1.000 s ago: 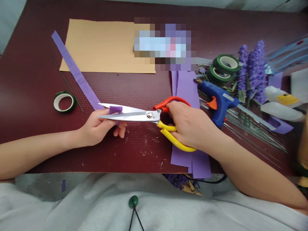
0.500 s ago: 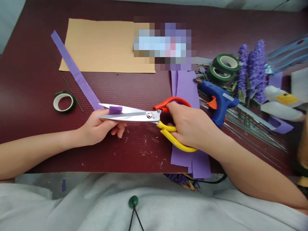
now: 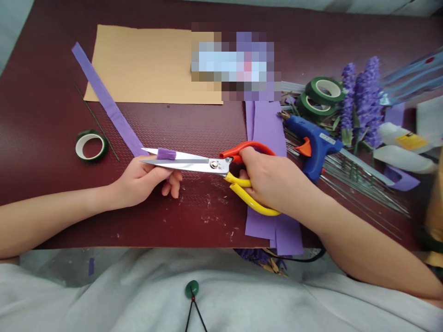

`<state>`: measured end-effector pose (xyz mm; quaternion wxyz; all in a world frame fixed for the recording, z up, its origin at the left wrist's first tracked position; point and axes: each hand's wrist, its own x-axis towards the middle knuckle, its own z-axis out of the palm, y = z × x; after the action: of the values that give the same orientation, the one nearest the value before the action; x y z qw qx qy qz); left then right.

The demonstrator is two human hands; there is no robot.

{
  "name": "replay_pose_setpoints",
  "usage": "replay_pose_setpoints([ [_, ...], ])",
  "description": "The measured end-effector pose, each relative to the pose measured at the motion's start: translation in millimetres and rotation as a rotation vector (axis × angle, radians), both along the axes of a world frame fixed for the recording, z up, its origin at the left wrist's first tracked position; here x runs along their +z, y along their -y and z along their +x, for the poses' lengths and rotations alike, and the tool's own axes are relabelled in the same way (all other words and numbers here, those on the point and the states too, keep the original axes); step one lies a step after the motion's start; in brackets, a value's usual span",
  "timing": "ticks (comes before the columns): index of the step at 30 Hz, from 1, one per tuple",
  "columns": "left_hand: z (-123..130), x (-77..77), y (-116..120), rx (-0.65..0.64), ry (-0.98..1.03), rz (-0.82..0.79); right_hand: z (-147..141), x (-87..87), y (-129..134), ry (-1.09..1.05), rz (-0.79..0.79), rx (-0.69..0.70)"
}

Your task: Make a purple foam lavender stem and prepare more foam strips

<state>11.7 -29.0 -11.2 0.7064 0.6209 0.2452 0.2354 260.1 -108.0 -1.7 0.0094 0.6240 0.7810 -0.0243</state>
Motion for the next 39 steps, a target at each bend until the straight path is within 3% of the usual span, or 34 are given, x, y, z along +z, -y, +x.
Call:
replay_pose_setpoints([
  [7,1.6,2.8,-0.5,0.007,-0.007,0.006,-0.9,0.4,1.1,0.01,-0.011,-0.006],
  [17,-1.2,3.6,1.1,0.03,-0.013,0.162,3.5,-0.9,0.3,-0.075,0.033,0.022],
  [24,-0.2,1.5,0.7,0.01,0.022,0.097,1.4,5.4,-1.2,-0.069,-0.042,0.019],
  [32,0.2,-0.6,0.6,0.027,0.018,0.048,1.2,1.0,-0.4,-0.013,-0.034,0.017],
  [39,2.2,6.6,0.1,0.046,-0.063,0.215,0.3,2.6,-0.1,0.003,-0.051,0.004],
])
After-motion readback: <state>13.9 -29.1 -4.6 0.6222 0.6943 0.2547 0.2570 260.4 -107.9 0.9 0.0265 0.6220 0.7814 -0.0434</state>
